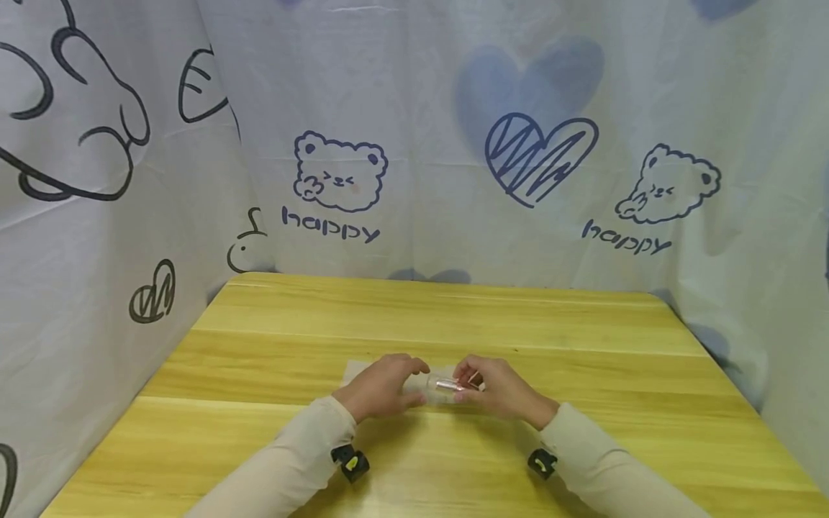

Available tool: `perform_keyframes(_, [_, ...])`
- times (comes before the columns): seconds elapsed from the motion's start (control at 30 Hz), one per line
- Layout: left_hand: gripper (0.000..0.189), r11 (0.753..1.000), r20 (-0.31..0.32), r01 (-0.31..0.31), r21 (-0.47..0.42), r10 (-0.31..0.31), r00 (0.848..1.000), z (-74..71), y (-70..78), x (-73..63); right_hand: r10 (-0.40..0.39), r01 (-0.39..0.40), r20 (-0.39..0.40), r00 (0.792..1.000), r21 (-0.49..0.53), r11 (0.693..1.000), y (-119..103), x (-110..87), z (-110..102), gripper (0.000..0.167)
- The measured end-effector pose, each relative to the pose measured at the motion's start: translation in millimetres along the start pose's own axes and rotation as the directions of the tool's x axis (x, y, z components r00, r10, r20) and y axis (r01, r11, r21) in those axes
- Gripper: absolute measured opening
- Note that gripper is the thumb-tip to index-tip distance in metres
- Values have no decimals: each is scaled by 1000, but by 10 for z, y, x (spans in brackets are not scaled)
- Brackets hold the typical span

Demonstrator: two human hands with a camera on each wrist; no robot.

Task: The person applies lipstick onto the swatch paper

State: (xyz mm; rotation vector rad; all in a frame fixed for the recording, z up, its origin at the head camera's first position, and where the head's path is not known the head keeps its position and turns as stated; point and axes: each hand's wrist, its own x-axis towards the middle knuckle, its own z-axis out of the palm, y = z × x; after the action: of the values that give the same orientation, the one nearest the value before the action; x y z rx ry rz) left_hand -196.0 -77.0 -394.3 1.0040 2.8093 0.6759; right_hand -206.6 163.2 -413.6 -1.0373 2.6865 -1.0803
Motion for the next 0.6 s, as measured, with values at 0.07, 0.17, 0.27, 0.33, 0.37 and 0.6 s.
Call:
perform_keyframes(0.07, [41, 1000, -3, -12, 10, 12, 1000, 10, 5, 9, -8, 8, 6, 1000, 10, 1000, -1, 6, 6, 20])
perform_keyframes(0.17, [41, 999, -3, -27, 18, 27, 1000, 22, 17, 20, -16, 16, 16, 1000, 20, 1000, -3, 11, 12, 20])
perform_keyframes(0.27, [41, 999, 1, -31, 22, 31, 1000, 28, 33, 27, -28, 28, 20, 999, 24, 999, -3, 18, 15, 20])
perform_keyframes(0.33, [41, 999, 5, -30, 25, 30, 1000, 30, 44, 33, -36, 35, 22, 999, 29, 999, -6, 20, 19, 20])
perform_keyframes(0.37, [41, 999, 7, -29, 29, 29, 1000, 35, 47, 38, -40, 39, 23, 999, 32, 999, -7, 20, 19, 21])
perform_keyframes(0.6, [37, 999, -10, -44, 30, 45, 999, 48, 65, 60, -38, 36, 31, 999, 48, 998, -28, 15, 22, 24])
